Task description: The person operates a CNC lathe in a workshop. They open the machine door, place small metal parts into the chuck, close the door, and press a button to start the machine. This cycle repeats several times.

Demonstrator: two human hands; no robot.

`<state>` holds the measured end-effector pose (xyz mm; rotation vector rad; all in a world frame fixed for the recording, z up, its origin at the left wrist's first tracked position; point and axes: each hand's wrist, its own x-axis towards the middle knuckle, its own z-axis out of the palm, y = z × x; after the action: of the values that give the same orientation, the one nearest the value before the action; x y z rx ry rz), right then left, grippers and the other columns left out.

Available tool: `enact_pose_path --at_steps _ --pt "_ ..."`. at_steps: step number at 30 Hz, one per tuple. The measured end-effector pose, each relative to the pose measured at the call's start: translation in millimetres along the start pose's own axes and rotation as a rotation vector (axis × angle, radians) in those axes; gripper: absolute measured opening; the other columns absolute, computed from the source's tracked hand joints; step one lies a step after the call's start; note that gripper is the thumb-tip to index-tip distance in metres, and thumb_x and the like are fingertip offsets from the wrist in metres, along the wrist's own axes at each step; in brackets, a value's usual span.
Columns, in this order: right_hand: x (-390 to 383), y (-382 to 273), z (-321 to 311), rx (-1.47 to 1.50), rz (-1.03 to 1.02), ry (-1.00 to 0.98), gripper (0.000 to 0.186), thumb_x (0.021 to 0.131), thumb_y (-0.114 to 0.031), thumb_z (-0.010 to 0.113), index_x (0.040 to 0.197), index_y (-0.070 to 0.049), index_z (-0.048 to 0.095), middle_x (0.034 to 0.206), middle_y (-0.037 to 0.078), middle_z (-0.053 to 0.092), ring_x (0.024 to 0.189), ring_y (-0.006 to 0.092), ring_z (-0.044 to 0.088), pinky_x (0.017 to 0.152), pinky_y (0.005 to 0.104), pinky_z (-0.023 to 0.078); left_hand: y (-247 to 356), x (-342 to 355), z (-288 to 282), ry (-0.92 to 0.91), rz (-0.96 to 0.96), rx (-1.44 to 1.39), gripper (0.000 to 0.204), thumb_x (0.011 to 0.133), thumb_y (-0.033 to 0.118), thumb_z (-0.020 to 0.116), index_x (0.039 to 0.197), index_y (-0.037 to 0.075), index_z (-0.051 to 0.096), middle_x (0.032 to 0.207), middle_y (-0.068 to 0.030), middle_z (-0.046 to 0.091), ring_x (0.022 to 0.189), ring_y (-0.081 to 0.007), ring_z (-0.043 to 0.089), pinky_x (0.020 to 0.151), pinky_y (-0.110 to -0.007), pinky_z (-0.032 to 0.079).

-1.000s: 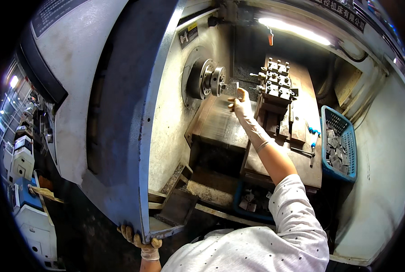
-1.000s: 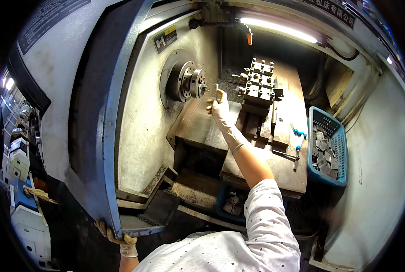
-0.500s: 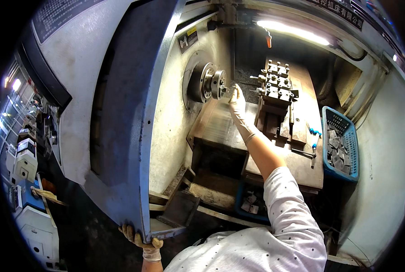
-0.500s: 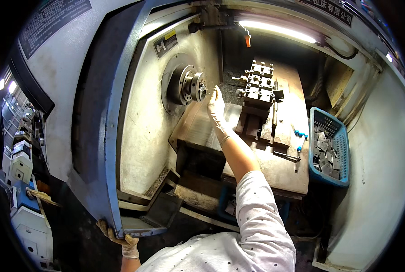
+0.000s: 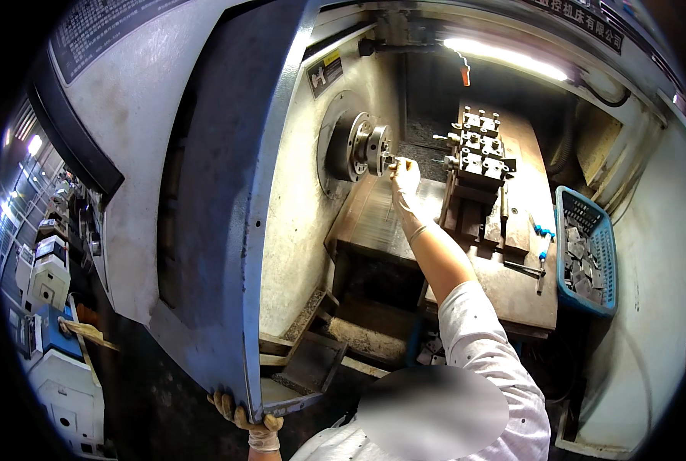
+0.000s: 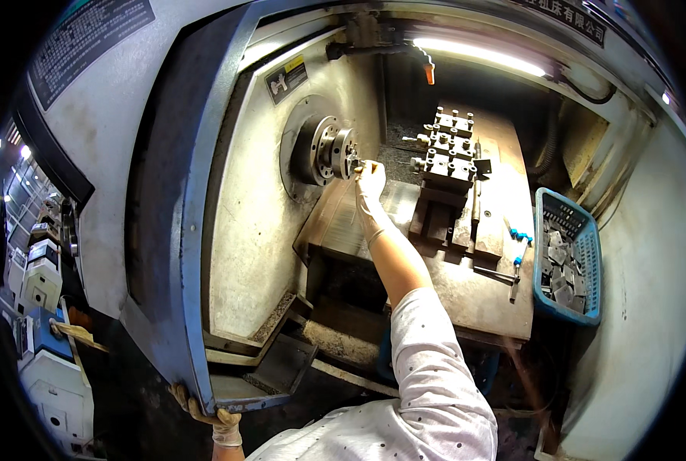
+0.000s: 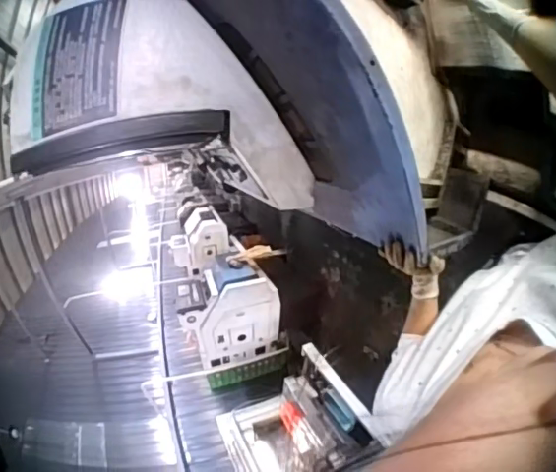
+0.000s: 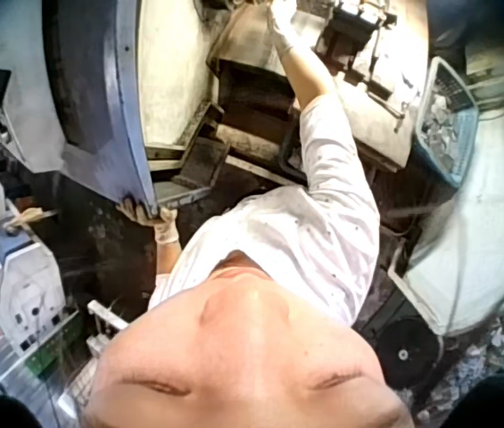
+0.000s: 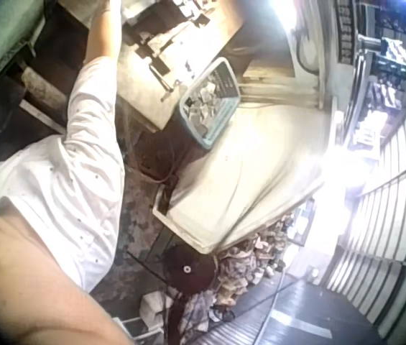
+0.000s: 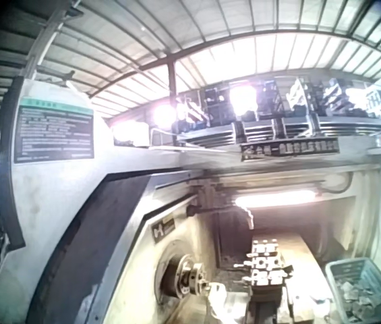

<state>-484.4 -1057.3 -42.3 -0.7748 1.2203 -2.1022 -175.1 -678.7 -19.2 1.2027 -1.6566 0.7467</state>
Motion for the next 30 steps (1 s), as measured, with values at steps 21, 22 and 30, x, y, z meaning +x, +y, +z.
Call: enact_pose_path --at_steps 21,22,30 --pt "-11.1 -21.3 17.6 -0.159 0.041 0.146 0.013 0.072 -0.012 0.047 0.07 0.0 0.046 0.057 0.008 0.051 0.046 0.0144 0.05 0.046 0.0243 0.039 -5.3 -7.3 0.8 0.03 -0.009 0.002 0.046 0.069 0.038 0.03 0.106 0.01 0.032 0.108 -0.0127 0.033 0.103 -0.0311 0.03 0.087 -0.05 0.017" --pt "-16.1 -30.3 18.3 -0.249 -0.003 0.161 0.014 0.073 -0.013 0.046 0.07 0.0 0.046 0.058 0.009 0.051 0.048 0.0154 0.05 0.047 0.0249 0.039 -6.3 -8.5 -1.2 0.028 -0.003 0.0 0.046 0.069 0.038 0.03 0.106 0.01 0.032 0.108 -0.0127 0.033 0.103 -0.031 0.03 0.087 -0.05 0.017" --pt "-32.0 0.3 3.0 -0.192 -0.078 0.04 0.021 0.076 -0.01 0.034 0.091 -0.001 0.047 0.055 0.004 0.047 0.047 0.0113 0.044 0.045 0.0228 0.036 -2.2 -3.8 0.5 0.014 0.025 -0.002 0.046 0.069 0.037 0.031 0.106 0.01 0.032 0.105 -0.0122 0.035 0.101 -0.0301 0.032 0.087 -0.05 0.017"
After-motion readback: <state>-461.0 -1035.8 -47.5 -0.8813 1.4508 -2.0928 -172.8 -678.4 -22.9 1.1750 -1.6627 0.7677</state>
